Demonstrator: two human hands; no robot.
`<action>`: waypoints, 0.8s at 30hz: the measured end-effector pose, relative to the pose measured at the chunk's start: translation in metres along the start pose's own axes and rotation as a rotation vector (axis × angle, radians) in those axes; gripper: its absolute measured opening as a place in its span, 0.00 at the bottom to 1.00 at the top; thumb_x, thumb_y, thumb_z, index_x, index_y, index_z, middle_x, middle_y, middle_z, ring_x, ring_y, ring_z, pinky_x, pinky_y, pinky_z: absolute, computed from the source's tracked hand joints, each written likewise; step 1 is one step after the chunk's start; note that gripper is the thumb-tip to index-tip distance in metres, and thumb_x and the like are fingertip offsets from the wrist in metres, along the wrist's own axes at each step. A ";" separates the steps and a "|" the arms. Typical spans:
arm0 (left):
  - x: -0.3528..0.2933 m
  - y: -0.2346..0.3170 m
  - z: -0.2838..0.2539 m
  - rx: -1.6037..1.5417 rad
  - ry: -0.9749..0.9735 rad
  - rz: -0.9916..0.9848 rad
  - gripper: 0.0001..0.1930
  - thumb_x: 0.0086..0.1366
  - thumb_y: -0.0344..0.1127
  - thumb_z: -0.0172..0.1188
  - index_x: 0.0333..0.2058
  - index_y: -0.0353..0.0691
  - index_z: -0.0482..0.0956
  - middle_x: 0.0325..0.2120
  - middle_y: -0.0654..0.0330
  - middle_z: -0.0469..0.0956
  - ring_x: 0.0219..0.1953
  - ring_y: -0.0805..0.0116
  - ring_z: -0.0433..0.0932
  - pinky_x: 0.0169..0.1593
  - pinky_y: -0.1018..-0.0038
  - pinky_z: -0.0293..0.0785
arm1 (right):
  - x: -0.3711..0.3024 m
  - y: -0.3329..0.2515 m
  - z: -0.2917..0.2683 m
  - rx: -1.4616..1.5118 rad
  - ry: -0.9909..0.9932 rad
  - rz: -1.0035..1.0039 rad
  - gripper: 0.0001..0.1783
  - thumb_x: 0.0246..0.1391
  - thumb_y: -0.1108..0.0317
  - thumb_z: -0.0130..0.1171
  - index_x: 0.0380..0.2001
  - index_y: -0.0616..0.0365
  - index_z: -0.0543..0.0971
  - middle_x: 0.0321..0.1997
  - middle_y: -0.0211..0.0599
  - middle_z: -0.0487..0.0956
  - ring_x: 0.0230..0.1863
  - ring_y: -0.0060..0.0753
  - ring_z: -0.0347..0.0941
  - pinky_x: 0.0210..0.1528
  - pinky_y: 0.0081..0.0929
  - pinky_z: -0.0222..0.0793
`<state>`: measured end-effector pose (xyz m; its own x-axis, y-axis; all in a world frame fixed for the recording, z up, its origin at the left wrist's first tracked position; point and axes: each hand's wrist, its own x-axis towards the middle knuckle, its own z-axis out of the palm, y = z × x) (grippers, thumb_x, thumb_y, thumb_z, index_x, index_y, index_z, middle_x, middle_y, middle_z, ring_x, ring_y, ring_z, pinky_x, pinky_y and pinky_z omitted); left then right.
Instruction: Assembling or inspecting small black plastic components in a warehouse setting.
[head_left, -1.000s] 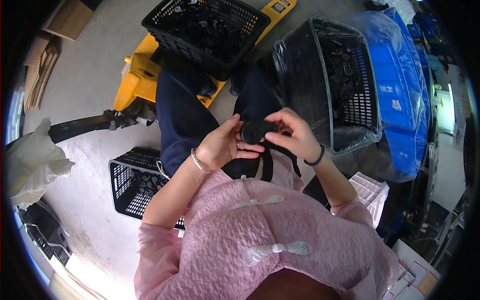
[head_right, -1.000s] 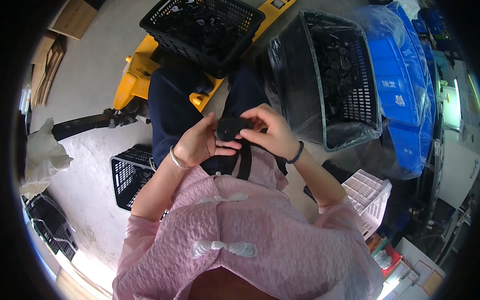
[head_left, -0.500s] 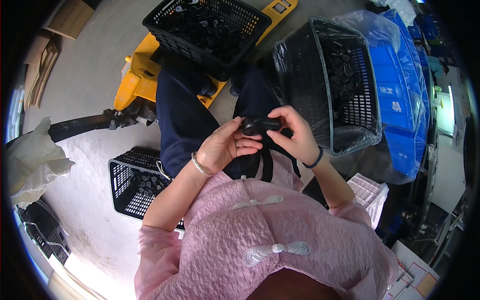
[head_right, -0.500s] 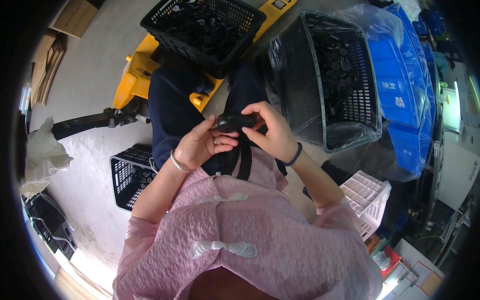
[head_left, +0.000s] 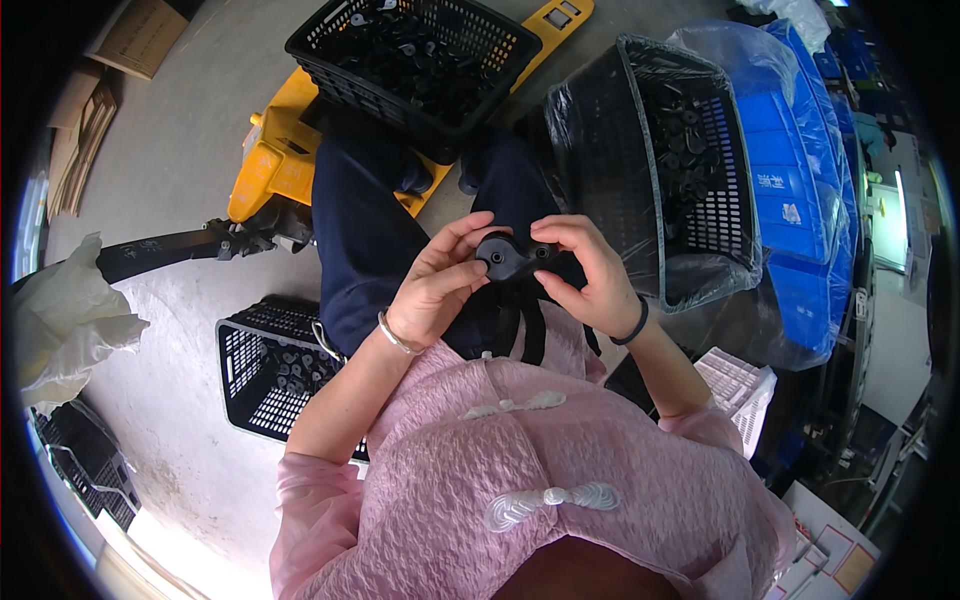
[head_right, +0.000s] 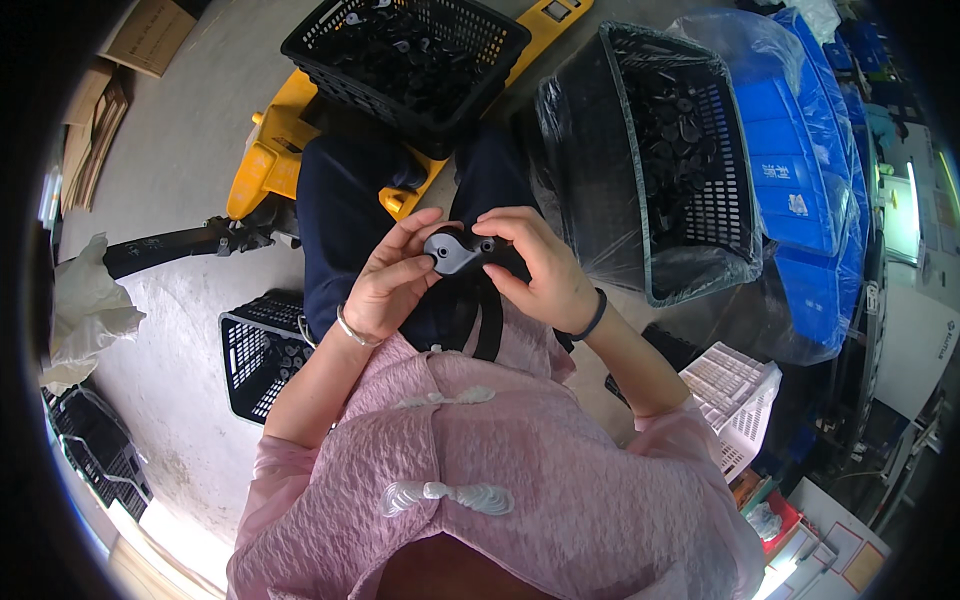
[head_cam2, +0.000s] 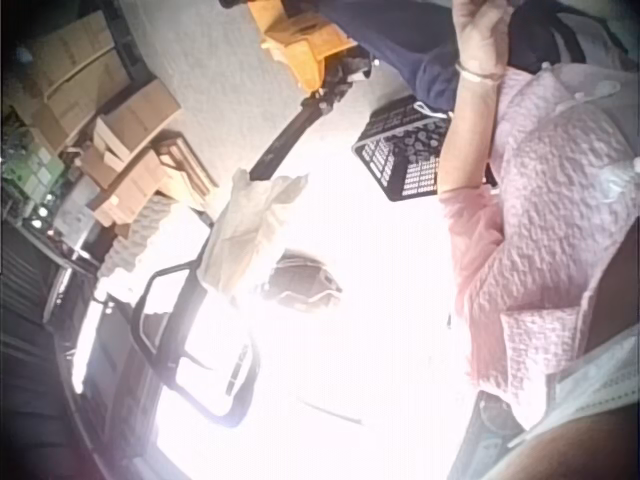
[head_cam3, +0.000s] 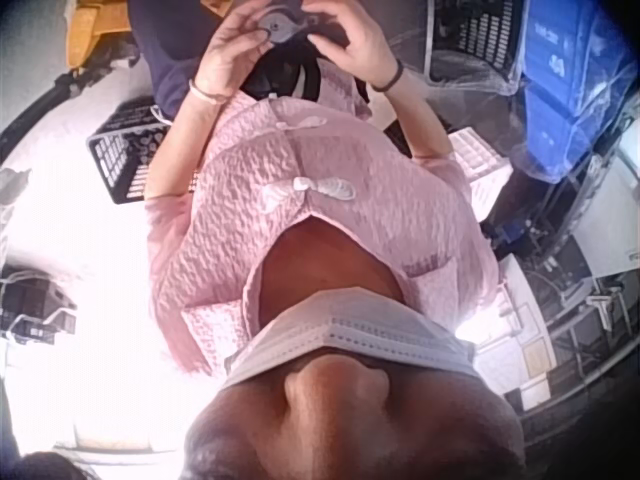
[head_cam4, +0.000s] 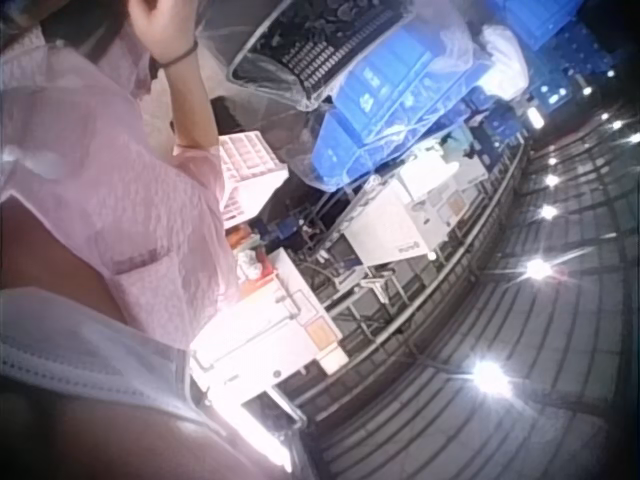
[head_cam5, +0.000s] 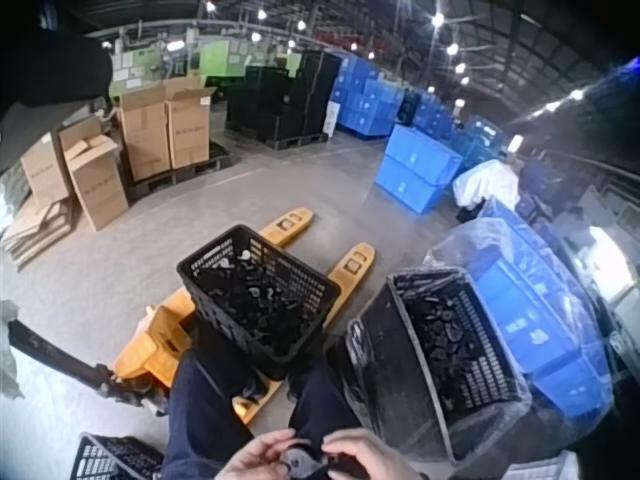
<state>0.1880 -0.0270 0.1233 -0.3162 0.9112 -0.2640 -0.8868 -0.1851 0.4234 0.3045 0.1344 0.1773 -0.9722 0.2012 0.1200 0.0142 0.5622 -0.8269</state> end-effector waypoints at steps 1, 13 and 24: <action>0.000 -0.001 -0.002 0.015 0.010 0.005 0.23 0.57 0.21 0.47 0.53 0.40 0.62 0.47 0.59 0.68 0.48 0.71 0.69 0.52 0.74 0.65 | 0.001 0.000 0.000 0.000 0.000 -0.001 0.22 0.39 0.79 0.58 0.42 0.57 0.70 0.47 0.40 0.67 0.47 0.39 0.67 0.46 0.29 0.65; -0.005 -0.001 0.011 0.049 -0.005 0.050 0.19 0.59 0.24 0.50 0.50 0.37 0.65 0.43 0.56 0.69 0.44 0.67 0.72 0.49 0.72 0.69 | -0.002 0.033 0.015 0.499 0.062 0.349 0.19 0.44 0.80 0.56 0.43 0.63 0.68 0.45 0.36 0.71 0.47 0.20 0.66 0.49 0.19 0.62; -0.006 -0.014 -0.003 0.065 0.014 0.006 0.17 0.59 0.24 0.51 0.48 0.37 0.67 0.40 0.57 0.72 0.41 0.68 0.73 0.48 0.73 0.69 | 0.011 0.021 0.012 0.150 0.109 -0.069 0.16 0.38 0.79 0.58 0.36 0.58 0.71 0.43 0.38 0.73 0.43 0.34 0.71 0.45 0.23 0.65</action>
<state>0.2011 -0.0309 0.1165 -0.3269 0.9049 -0.2727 -0.8610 -0.1662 0.4806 0.2916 0.1390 0.1549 -0.9383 0.2569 0.2316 -0.0947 0.4532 -0.8864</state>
